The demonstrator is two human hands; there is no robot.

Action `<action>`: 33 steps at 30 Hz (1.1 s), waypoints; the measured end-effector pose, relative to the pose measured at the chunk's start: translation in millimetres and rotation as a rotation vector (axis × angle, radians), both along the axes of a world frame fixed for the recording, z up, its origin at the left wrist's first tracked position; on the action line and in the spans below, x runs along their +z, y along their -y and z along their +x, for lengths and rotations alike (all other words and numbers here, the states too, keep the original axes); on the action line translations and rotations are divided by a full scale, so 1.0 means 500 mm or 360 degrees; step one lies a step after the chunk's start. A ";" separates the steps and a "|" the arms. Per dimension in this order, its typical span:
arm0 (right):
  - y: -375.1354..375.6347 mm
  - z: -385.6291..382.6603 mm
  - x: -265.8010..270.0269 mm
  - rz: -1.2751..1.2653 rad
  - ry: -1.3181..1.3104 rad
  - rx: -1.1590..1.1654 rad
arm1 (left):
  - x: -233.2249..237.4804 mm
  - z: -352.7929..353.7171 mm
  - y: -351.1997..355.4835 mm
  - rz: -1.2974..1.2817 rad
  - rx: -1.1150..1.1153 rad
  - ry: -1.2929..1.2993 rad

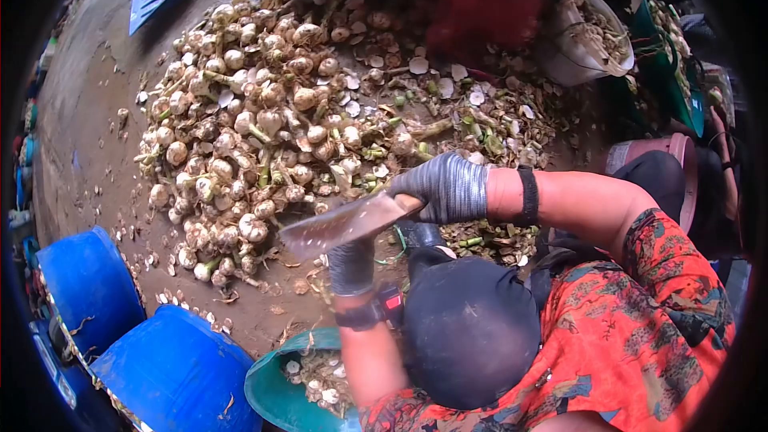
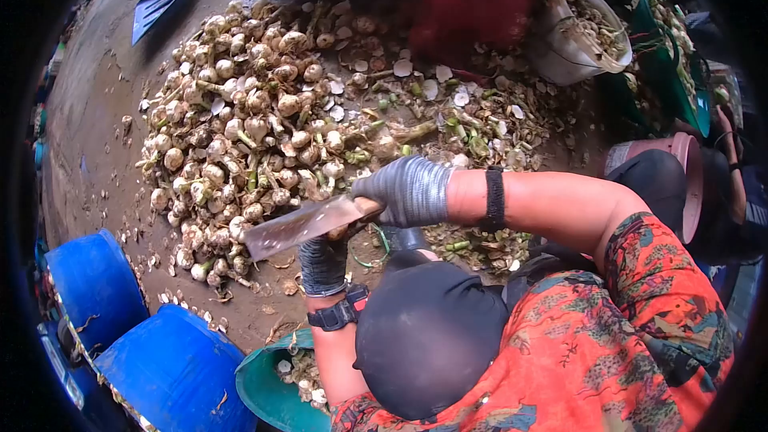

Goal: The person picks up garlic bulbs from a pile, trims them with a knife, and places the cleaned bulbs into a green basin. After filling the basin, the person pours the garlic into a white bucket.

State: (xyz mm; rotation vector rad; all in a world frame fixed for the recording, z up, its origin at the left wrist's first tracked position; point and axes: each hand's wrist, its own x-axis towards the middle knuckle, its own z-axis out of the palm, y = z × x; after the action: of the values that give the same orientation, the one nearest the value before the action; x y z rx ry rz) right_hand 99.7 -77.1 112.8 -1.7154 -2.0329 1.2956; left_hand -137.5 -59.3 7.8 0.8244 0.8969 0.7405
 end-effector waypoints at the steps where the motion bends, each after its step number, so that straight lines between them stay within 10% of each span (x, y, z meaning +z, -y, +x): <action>1: 0.002 0.001 0.015 0.0018 -0.0076 -0.0010 | 0.005 0.004 -0.001 0.0090 -0.0156 -0.0149; 14: -0.019 0.009 0.003 -0.0091 -0.0532 -0.0646 | 0.186 0.077 0.000 0.0508 -0.0450 -0.0292; 21: 0.007 -0.018 -0.050 -0.1592 -0.1608 -0.1370 | 0.160 0.084 -0.015 0.0096 -0.0102 0.0049; 23: 0.012 -0.040 -0.079 -0.1558 -0.1505 -0.1171 | 0.141 0.085 -0.023 0.0046 -0.0122 0.0143; 28: -0.005 0.023 -0.169 0.0046 0.0114 -0.0579 | 0.132 0.078 -0.018 -0.0108 -0.0095 0.0546; 33: 0.001 0.078 -0.041 0.0039 -0.0102 -0.0735 | 0.122 0.062 -0.016 -0.0102 -0.0152 0.0294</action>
State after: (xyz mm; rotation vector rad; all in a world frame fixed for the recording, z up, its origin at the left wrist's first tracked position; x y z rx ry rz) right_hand 139.0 -77.7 92.3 -1.9478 -1.4840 1.1448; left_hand -106.5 -51.3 68.7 0.7246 0.7074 0.6888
